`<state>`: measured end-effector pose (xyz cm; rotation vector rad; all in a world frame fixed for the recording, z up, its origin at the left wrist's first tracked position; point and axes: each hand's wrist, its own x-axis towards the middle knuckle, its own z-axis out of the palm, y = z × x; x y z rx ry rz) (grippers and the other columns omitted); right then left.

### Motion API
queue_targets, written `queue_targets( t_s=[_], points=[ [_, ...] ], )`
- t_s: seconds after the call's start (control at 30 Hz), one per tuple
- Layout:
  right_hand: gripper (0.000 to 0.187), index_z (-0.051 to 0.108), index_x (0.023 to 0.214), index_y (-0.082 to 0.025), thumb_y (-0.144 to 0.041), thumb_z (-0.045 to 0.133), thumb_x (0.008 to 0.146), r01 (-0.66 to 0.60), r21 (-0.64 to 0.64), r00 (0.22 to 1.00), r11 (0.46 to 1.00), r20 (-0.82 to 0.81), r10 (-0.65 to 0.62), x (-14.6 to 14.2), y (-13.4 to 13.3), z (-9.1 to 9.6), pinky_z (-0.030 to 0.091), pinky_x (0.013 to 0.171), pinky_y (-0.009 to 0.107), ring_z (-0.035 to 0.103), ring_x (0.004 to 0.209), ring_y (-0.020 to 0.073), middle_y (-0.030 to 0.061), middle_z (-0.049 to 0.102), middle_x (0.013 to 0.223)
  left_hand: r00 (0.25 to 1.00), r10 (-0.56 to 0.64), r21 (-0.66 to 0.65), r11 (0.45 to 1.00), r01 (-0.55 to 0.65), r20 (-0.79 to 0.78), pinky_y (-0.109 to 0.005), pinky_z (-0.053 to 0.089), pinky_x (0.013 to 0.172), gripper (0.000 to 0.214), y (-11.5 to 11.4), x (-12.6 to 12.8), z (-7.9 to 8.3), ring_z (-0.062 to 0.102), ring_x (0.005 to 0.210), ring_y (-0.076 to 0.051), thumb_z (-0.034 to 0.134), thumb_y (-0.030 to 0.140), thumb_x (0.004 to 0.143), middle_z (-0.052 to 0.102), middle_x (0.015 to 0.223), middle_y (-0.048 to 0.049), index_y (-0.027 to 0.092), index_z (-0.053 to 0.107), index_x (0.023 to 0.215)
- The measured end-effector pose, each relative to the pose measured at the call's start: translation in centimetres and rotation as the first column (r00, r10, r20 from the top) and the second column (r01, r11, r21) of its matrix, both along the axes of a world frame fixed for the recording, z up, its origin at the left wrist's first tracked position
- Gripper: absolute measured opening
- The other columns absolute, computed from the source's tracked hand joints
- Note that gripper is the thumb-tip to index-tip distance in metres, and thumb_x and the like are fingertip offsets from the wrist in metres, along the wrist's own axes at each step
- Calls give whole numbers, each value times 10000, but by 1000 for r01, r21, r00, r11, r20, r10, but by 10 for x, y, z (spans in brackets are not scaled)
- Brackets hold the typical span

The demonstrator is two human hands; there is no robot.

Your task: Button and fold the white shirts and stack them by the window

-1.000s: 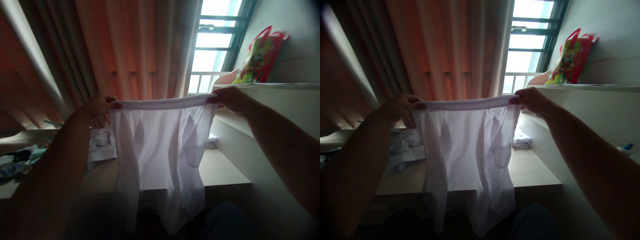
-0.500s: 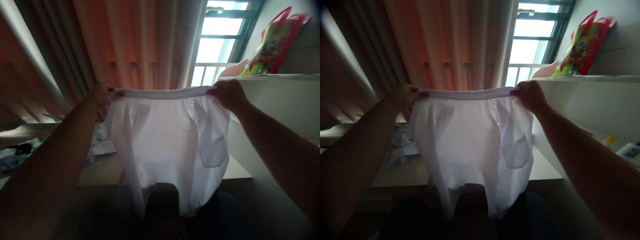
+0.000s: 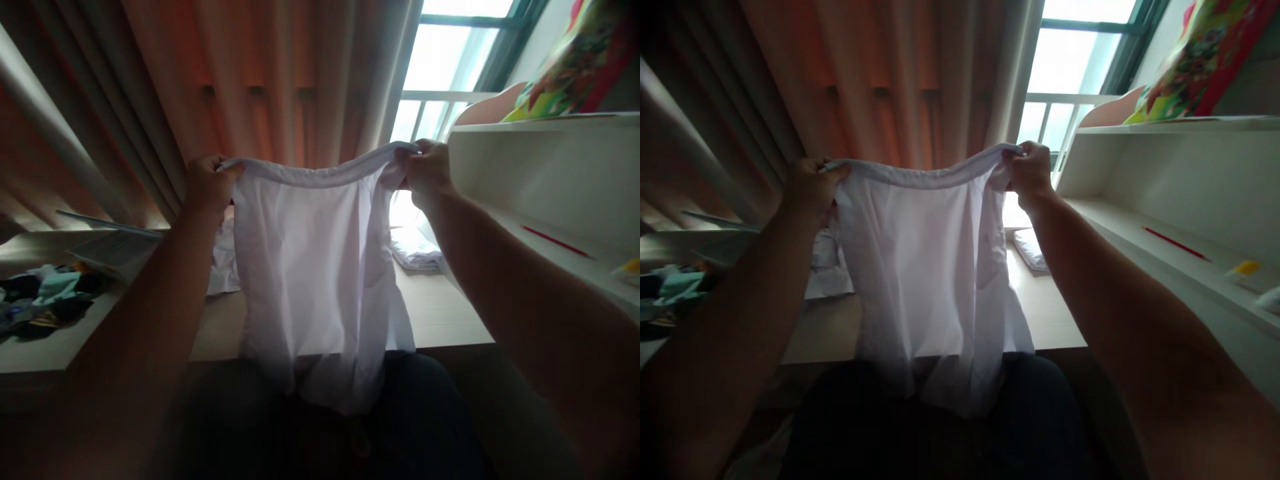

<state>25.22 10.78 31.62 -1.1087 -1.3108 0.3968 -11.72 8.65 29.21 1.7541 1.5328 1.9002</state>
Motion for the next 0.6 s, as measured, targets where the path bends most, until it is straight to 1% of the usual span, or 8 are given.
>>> queue_targets(
  t_s=[0.07,0.13,0.27,0.4,0.43,0.47,0.53,0.6],
  points=[
    [134,591,1005,-114,-193,596,897,-15,-84,1000,996,-15,13,-7,8,-26,552,567,318,621,601,123,49,632,809,997,-21,-76,997,26,72,-235,412,639,310,6,11,-25,429,566,-38,640,356,841,484,692,37,55,595,899],
    [94,598,931,-161,-204,629,852,-30,-184,999,983,36,37,-15,11,-65,545,522,296,623,576,148,18,615,727,986,-50,-130,989,71,160,-205,381,551,265,10,26,-65,451,539,-74,668,370,777,502,661,31,116,611,821],
    [106,584,860,-194,-249,658,808,-80,-363,971,928,181,154,-36,5,-168,496,461,272,593,521,158,-4,596,646,932,-112,-285,933,218,345,-209,357,490,209,6,64,-171,507,559,-129,703,353,707,570,647,7,165,640,772],
    [195,547,1000,-203,-299,623,848,-197,-557,957,807,69,282,-65,-10,-263,558,574,342,643,615,186,28,655,777,800,-45,-395,852,343,598,-217,382,523,232,-5,96,-270,540,589,-136,762,309,630,606,688,-1,170,641,770],
    [228,553,1012,-201,-323,643,842,-194,-550,948,813,110,300,-73,-16,-281,577,667,389,668,715,215,52,663,835,787,-26,-409,844,348,617,-226,397,536,244,-7,101,-289,556,608,-145,766,307,620,620,706,-11,166,646,778],
    [261,566,1026,-198,-344,665,833,-157,-504,941,850,184,283,-82,-25,-297,570,785,449,675,857,254,86,666,932,770,-9,-420,834,358,638,-235,415,552,251,-8,106,-304,572,630,-154,762,315,623,632,728,-20,164,651,790],
    [332,569,1135,-212,-362,648,850,-27,-318,939,948,317,134,-101,-51,-318,463,986,589,564,1180,344,155,591,1206,737,28,-437,820,370,676,-252,436,567,242,-8,112,-327,580,633,-162,727,344,657,632,733,-20,170,643,803],
    [393,517,1273,-252,-311,587,890,-93,-170,928,981,343,147,-123,-84,-328,375,1069,630,440,1330,352,161,481,1376,698,61,-445,809,384,713,-261,448,575,229,-4,117,-340,574,620,-159,705,361,683,615,715,-4,184,627,805]
  ],
)
